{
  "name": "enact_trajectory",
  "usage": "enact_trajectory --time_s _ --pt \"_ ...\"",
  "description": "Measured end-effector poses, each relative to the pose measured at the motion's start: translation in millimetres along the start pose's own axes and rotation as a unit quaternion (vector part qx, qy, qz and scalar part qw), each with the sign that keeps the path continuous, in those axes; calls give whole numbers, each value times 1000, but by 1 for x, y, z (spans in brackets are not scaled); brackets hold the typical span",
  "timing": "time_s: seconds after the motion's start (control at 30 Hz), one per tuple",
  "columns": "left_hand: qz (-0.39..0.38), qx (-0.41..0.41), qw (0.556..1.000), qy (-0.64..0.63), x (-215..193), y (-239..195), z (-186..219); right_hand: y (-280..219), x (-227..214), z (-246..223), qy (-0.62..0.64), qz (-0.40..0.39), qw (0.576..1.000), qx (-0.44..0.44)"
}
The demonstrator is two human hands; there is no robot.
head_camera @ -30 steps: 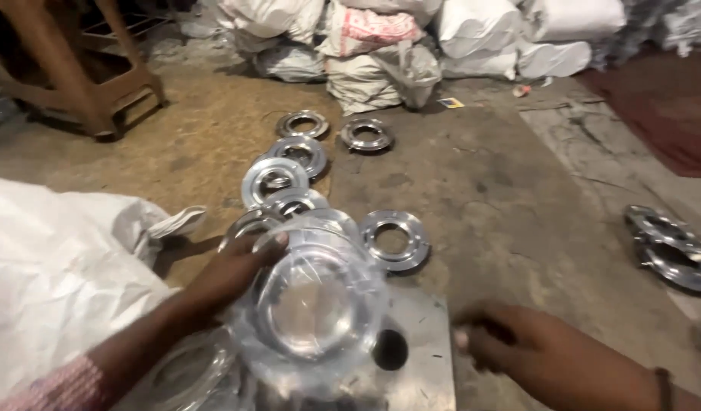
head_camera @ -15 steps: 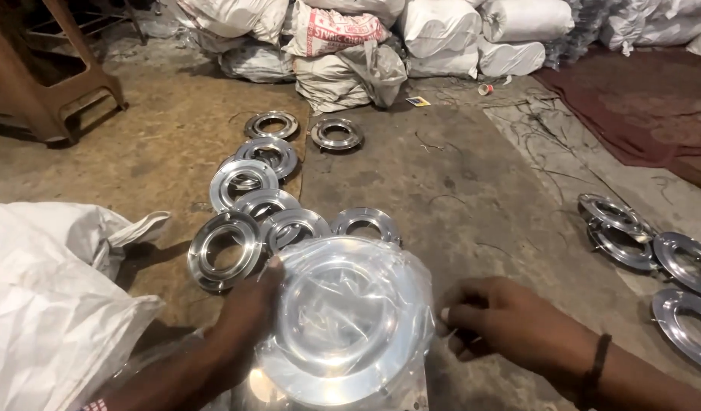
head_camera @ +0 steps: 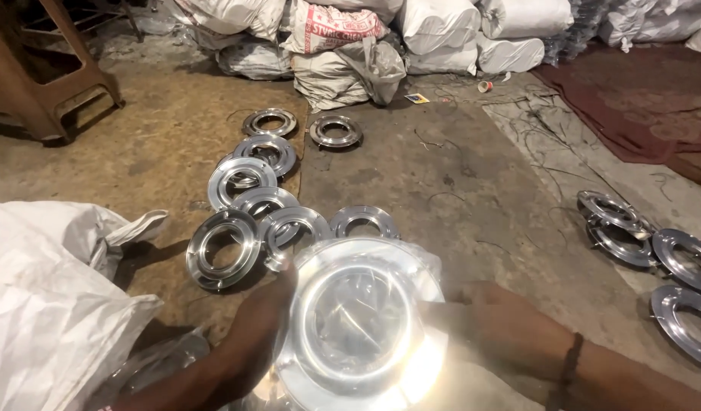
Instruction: The person inspects and organizes circular metal plates on the floor of a fabrication shop.
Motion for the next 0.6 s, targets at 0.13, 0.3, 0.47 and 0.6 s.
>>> enact_trajectory --time_s 0.13,0.3,0.47,0.6 --pt "80 42 996 1 -61 52 -30 -3 -10 -2 -29 53 998 3" --pt "251 67 954 147 -164 63 -49 -19 -18 -18 188 100 977 12" --pt "214 44 969 118 -200 73 -122 -24 -35 -18 192 150 970 1" --pt "194 24 976 92 -242 63 -203 -12 -46 -3 186 131 974 -6"
Point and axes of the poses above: each hand's wrist, its own y-axis towards the middle knuckle, its own x-axis out of the palm, z = x × y, the point moved 6 cm from there along y, towards the middle knuckle, and after that the axes turned 2 degrees about -z, right-handed, at the moved point
